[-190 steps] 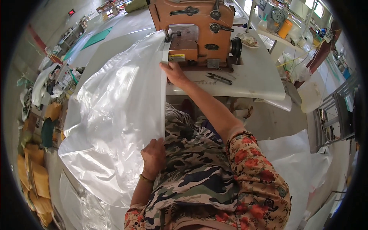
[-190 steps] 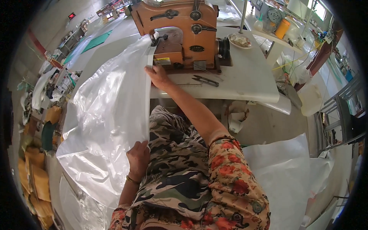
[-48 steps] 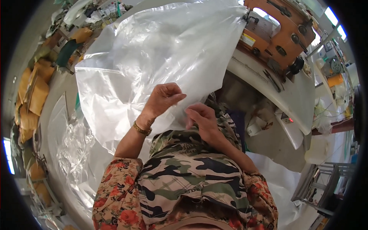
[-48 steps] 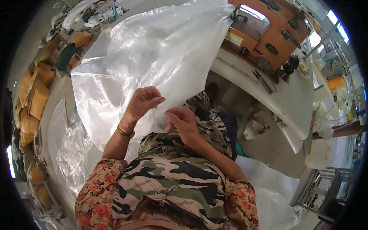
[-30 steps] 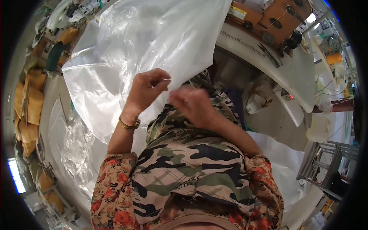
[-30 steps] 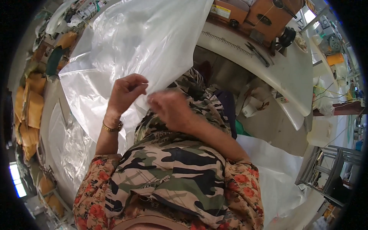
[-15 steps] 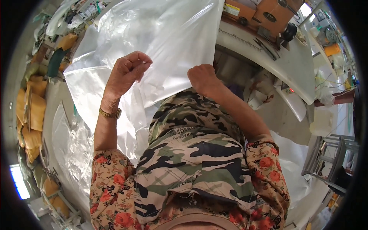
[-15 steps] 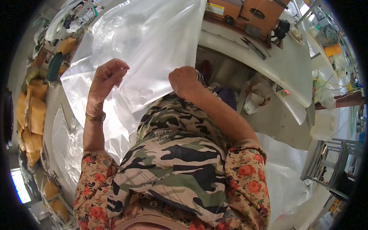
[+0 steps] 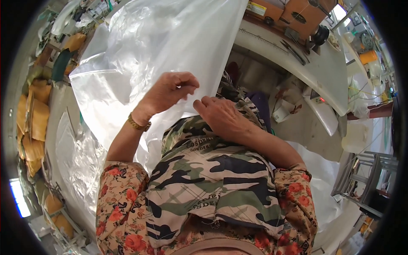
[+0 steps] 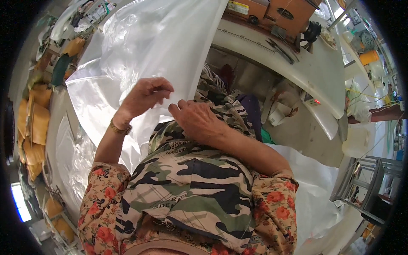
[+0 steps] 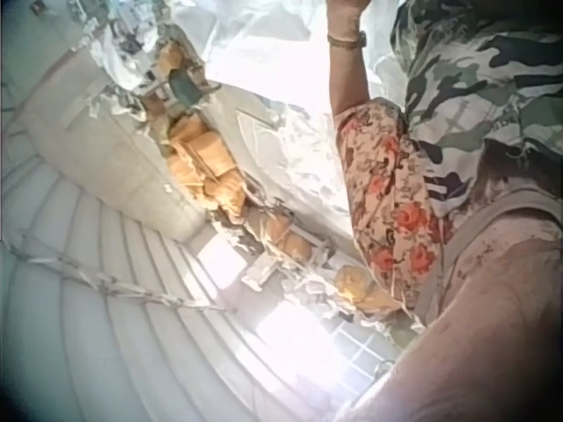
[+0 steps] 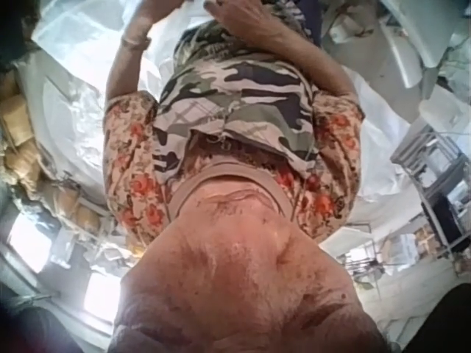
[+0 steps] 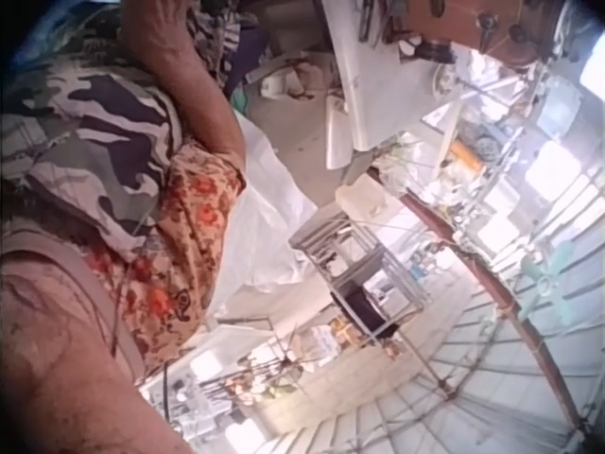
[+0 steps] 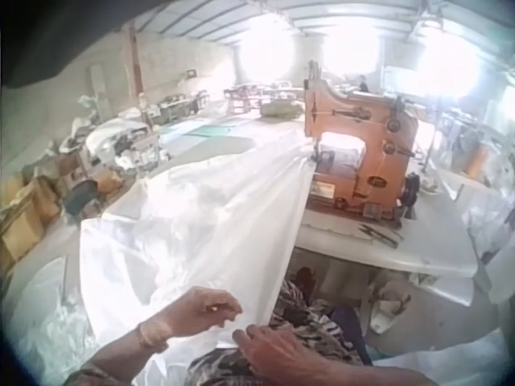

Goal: The person aligns the edges of a plastic bag, stitches the seams using a sewing machine, and folds and handles the stitched plastic material.

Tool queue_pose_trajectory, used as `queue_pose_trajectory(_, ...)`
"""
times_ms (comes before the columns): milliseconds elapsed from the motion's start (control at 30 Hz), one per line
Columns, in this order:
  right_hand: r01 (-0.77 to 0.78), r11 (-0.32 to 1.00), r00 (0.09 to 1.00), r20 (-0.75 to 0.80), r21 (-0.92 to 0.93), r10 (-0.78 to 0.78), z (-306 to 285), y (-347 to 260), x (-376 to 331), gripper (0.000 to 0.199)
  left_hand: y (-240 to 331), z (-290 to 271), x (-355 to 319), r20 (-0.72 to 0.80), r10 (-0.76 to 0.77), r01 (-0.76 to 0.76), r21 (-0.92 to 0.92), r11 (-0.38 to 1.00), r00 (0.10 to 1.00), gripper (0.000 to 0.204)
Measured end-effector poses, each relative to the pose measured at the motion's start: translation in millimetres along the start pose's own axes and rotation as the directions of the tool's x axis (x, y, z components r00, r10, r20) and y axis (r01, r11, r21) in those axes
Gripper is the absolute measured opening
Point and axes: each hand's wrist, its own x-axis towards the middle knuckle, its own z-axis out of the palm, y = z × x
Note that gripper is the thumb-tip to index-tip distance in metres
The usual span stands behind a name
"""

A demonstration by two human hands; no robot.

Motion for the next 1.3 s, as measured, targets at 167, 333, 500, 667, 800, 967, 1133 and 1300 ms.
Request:
queue_pose_trajectory(167,0.077,0.997,0.974,-0.215,0.027,-0.069,14,-1,-1,0.012,-25,19,3,-0.036,-0.022,0.019,-0.091,0.996,0.999,0.007)
queue_pose_trajectory(333,0.273,0.961,0.886,-0.401,0.047,-0.232,15,-7,10,0.014,-24,21,7,-0.082,0.175,-0.17,0.069,0.983,0.981,0.006)
queue_pose_trajectory(500,0.28,0.96,0.896,-0.361,0.011,-0.257,18,-14,11,0.014,-34,22,6,-0.093,0.181,-0.181,0.017,0.983,0.979,0.007)
queue_pose_trajectory(667,0.306,0.95,0.903,-0.296,-0.064,-0.311,19,-17,15,0.014,-25,12,1,-0.005,0.151,-0.151,0.045,0.988,0.988,0.013)
queue_pose_trajectory(800,0.4,0.906,0.886,-0.192,-0.139,-0.421,14,-25,25,0.011,-17,3,-4,0.034,-0.034,0.039,-0.165,0.986,0.999,0.019)
queue_pose_trajectory(967,0.565,0.82,0.792,-0.216,-0.097,-0.571,-2,-15,42,0.017,-24,-5,-9,-0.074,0.019,-0.03,-0.144,0.989,0.997,0.014)
queue_pose_trajectory(1133,0.183,0.861,0.582,-0.757,0.476,0.295,38,61,65,0.024,9,-24,-30,-0.545,0.174,-0.097,0.167,0.981,0.82,0.006)
queue_pose_trajectory(1300,0.137,0.47,0.82,-0.366,0.872,0.441,102,104,212,0.043,88,-53,-25,-0.258,0.605,-0.265,0.723,0.638,0.754,0.011)
